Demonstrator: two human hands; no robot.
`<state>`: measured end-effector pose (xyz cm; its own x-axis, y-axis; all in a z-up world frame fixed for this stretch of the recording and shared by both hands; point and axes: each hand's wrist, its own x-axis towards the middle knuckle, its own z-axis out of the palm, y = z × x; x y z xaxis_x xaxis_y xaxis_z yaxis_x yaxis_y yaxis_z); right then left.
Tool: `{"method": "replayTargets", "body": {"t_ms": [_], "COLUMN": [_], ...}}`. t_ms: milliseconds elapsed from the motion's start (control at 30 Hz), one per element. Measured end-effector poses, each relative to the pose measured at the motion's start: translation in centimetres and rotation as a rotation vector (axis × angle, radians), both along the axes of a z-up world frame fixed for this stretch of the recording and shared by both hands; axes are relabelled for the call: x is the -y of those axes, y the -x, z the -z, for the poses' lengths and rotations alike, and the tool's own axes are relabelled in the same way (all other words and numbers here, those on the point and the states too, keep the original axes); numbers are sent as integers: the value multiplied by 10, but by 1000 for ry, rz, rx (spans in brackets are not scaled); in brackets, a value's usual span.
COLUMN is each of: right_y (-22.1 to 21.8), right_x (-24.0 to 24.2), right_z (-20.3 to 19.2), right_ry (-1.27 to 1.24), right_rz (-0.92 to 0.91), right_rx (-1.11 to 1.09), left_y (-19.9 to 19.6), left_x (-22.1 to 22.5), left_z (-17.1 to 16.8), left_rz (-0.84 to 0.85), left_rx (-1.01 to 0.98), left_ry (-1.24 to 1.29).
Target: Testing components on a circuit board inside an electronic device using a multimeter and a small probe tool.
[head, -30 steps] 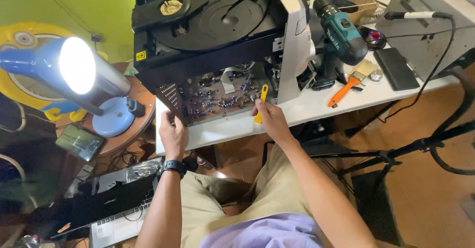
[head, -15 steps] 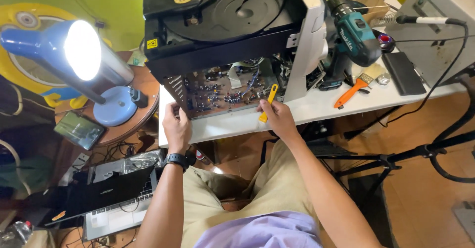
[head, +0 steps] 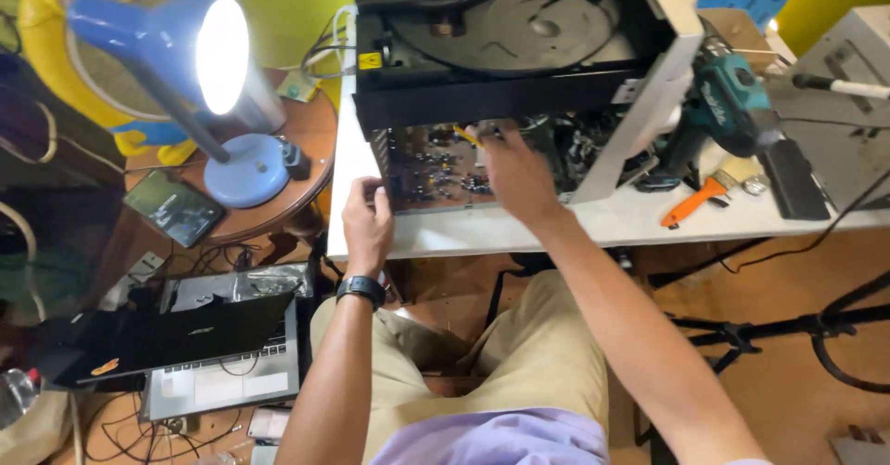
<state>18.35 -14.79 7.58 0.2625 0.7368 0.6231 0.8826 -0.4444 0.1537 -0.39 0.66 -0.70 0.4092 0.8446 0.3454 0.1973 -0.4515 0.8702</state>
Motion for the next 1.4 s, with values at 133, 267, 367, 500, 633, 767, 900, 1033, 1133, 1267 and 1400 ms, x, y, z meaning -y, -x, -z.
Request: {"method": "replayTargets", "body": {"t_ms": [133, 267, 367, 500, 633, 767, 900, 1033, 1133, 1267, 1400], "right_y": [-34, -44, -44, -27, 4, 0, 2, 2, 1, -1, -2], "right_x": [-31, -38, -31, -9, 14, 24, 25, 27, 30, 29, 28], "right_z": [1, 3, -10, -20, -38, -23, -13, -5, -1, 2, 5], "right_ry": [307, 381, 515, 678, 591, 554, 527, 499, 454, 427, 410], "right_rz": [39, 45, 99, 181, 129, 87, 64, 52, -4, -36, -20], "right_rx": [-79, -119, -275, -569, -614, -592, -533, -484, -442, -437, -403], "left_y": [3, 5, 3, 4, 4, 4, 4, 4, 4, 6, 6], "left_x": [0, -1, -4, -2, -2, -2, -2, -2, 0, 0, 0], "left_z": [-3, -4, -1, -2, -2, -1, -2, -6, -8, -12, -11], "left_rz": [7, 14, 7, 16, 14, 12, 11, 17, 20, 30, 34], "left_rx": [4, 38, 47, 49, 49, 41, 37, 40, 33, 5, 5], "left_ry": [49, -37, -56, -60, -69, -57, -50, -52, -50, -23, -21]}}
